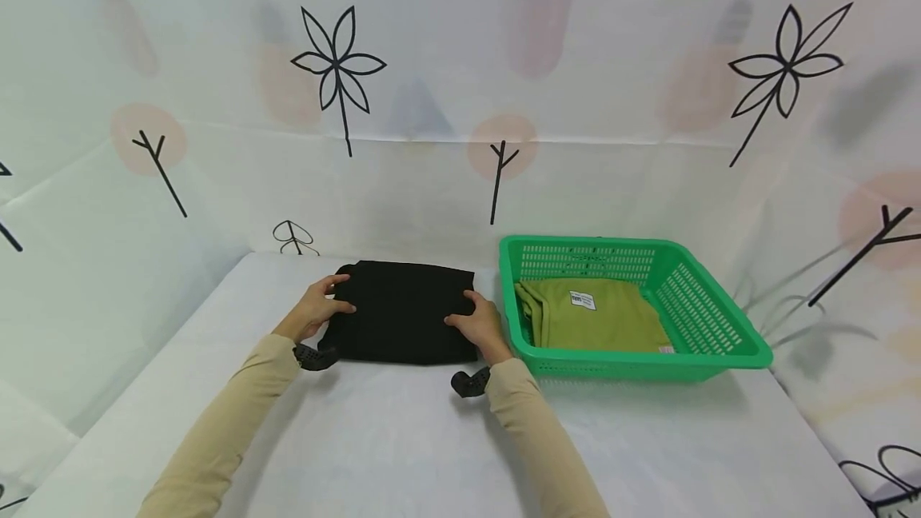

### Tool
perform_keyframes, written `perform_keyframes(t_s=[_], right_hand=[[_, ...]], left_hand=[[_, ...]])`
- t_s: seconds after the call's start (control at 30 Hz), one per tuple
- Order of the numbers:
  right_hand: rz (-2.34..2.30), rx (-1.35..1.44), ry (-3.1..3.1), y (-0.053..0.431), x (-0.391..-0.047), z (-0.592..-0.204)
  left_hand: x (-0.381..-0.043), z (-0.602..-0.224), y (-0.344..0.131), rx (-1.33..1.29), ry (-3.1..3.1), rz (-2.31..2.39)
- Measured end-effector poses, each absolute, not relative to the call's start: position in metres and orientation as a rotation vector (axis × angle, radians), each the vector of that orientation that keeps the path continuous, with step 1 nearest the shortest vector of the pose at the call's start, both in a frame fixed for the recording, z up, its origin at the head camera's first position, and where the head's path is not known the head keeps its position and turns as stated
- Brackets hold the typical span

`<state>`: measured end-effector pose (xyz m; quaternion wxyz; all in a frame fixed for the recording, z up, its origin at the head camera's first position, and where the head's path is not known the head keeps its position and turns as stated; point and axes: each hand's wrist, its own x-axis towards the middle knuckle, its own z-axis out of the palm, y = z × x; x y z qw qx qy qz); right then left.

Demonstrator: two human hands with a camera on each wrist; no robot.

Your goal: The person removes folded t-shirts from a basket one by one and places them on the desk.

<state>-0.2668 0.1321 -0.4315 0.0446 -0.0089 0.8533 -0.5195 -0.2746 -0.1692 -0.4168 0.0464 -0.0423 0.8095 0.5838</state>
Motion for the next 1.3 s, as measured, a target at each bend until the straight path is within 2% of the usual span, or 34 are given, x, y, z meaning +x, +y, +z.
perform_keyframes(t_s=[0.27,0.63,0.87,1.07,1.3], right_hand=[[-1.515,-0.158,2.829,0.130,-0.262,-0.432],[-1.451,-0.556,3.085,0.126,-0.255,-0.425],[-1.249,-0.729,3.255,0.124,-0.245,-0.416],[-1.048,-0.883,3.395,0.125,-0.233,-0.407],[-1.171,-1.007,3.335,0.131,-0.223,-0.400]], left_hand=[[-0.267,-0.413,-0.167,-0.191,2.731,1.552],[-0.253,-0.411,-0.171,-0.037,3.081,1.190],[-0.248,-0.404,-0.166,-0.040,3.172,0.948],[-0.240,-0.398,-0.162,0.082,3.240,0.847],[-0.229,-0.389,-0.159,0.231,3.320,0.774]])
